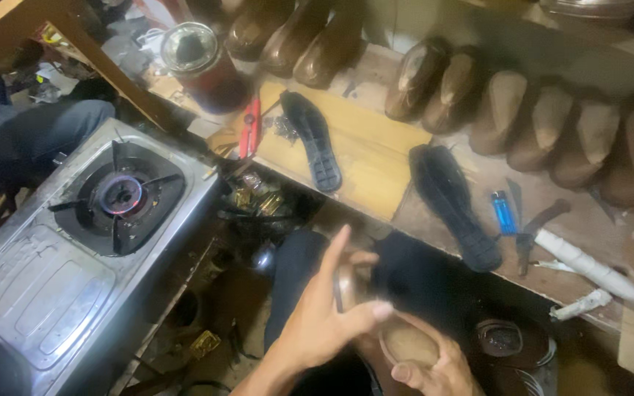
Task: The person attaches a new sole to a shoe using a heated gas stove and a hammer. They heat the sole, press it onto the shoe, and hammer it into place, repeating the process for multiple shoes.
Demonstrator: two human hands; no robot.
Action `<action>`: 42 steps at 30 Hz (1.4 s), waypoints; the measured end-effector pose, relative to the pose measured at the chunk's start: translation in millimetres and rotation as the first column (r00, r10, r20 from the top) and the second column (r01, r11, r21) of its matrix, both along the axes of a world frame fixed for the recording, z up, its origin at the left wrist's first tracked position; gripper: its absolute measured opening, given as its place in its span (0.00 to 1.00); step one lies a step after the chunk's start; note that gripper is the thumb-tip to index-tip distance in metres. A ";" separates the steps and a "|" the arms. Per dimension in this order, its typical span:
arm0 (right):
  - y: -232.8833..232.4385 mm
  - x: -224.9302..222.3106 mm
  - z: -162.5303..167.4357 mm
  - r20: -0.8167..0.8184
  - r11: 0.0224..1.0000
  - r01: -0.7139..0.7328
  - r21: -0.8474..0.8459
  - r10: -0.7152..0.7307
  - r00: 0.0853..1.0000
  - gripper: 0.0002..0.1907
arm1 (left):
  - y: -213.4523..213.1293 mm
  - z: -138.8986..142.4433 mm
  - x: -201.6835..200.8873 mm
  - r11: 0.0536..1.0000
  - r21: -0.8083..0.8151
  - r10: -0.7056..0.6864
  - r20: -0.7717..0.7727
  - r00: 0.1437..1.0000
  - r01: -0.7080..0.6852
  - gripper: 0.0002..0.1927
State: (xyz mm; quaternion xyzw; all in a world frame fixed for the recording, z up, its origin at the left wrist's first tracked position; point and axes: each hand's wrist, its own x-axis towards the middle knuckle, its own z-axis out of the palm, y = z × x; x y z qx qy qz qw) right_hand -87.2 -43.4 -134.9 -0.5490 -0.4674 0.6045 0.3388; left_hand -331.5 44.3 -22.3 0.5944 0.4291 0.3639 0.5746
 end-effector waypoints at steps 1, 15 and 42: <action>-1.2 4.5 -3.7 0.083 1.000 0.003 0.026 -0.005 0.997 0.50 | 0.2 1.8 0.7 0.999 0.020 0.026 -0.073 0.997 -0.024 0.53; -10.5 7.7 -5.2 -0.070 0.995 0.053 0.083 -0.047 0.996 0.42 | 9.2 -5.2 -11.9 0.901 0.396 -0.106 -0.198 0.975 0.178 0.39; 7.4 50.1 42.0 0.405 0.942 0.154 0.298 -0.271 0.873 0.21 | -5.4 -94.4 -11.0 0.938 -0.325 0.163 0.113 0.980 -0.119 0.21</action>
